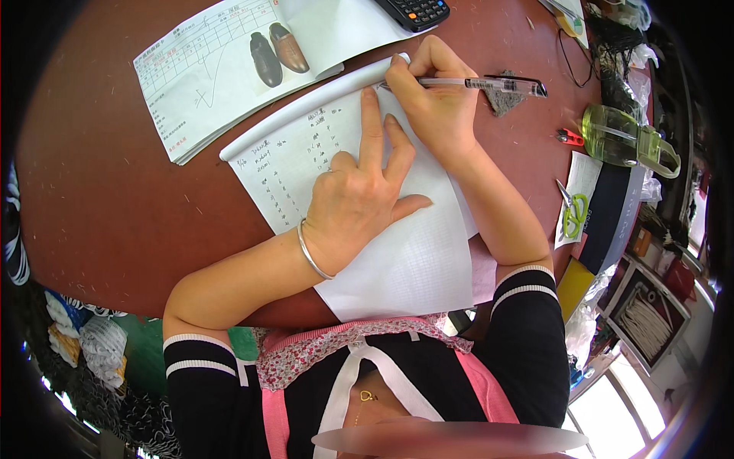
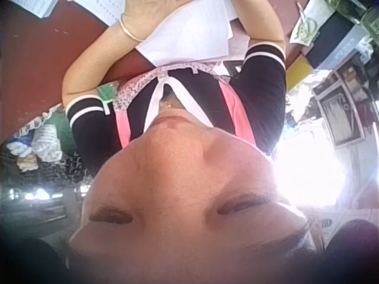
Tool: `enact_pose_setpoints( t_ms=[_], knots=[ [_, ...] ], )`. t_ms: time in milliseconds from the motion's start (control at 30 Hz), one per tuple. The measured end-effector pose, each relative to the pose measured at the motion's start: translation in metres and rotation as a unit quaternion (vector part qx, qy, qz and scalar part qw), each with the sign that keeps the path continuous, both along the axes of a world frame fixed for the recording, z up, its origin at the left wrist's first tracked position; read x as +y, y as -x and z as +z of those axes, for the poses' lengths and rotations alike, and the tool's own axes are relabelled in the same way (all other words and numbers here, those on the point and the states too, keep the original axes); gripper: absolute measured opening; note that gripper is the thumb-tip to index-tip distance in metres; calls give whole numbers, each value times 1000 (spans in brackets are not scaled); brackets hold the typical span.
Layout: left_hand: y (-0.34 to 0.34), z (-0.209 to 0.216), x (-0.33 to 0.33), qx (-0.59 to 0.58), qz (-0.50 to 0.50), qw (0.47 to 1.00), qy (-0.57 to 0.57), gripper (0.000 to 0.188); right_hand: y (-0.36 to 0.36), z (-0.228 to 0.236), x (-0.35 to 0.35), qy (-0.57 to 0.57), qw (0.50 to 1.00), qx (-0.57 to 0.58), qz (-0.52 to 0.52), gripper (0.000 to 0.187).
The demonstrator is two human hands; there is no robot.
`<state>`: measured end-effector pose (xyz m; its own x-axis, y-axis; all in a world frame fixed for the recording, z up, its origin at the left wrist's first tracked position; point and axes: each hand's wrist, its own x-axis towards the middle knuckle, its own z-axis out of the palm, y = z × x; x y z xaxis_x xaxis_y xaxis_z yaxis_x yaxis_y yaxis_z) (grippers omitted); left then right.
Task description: The recorder is writing notes and checking documents at a desk in a shoe manufacturing facility.
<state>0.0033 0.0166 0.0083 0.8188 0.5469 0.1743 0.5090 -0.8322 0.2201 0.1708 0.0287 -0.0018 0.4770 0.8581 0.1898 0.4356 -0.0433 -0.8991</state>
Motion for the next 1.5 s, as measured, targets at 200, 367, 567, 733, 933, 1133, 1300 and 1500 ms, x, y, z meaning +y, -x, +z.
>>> enact_pose_setpoints(
  t_ms=[200,367,567,733,933,1133,1300,1500],
  knots=[
    [2,0,2,9,-1,1000,-1,90,1,3,1,7,1000,-24,13,33],
    [4,-2,-1,-2,13,1000,6,95,4,-4,2,-9,999,-42,-10,33],
    [-3,-3,-7,-32,21,999,14,93,-7,1,-9,-23,999,30,-3,37],
    [1,-5,-6,-38,25,999,6,95,-1,1,-4,-10,999,44,12,39],
    [2,-4,-5,-35,27,999,1,93,0,-1,-5,-22,998,59,0,35],
    [-4,-5,-7,-24,13,1000,9,94,-9,-1,-9,-9,1000,16,-20,33],
    [5,0,1,-26,4,1000,16,93,0,-5,2,-19,1000,22,-12,34],
    [-1,-1,0,-4,6,1000,-12,92,-3,1,-1,2,1000,7,-15,37]
  ],
)
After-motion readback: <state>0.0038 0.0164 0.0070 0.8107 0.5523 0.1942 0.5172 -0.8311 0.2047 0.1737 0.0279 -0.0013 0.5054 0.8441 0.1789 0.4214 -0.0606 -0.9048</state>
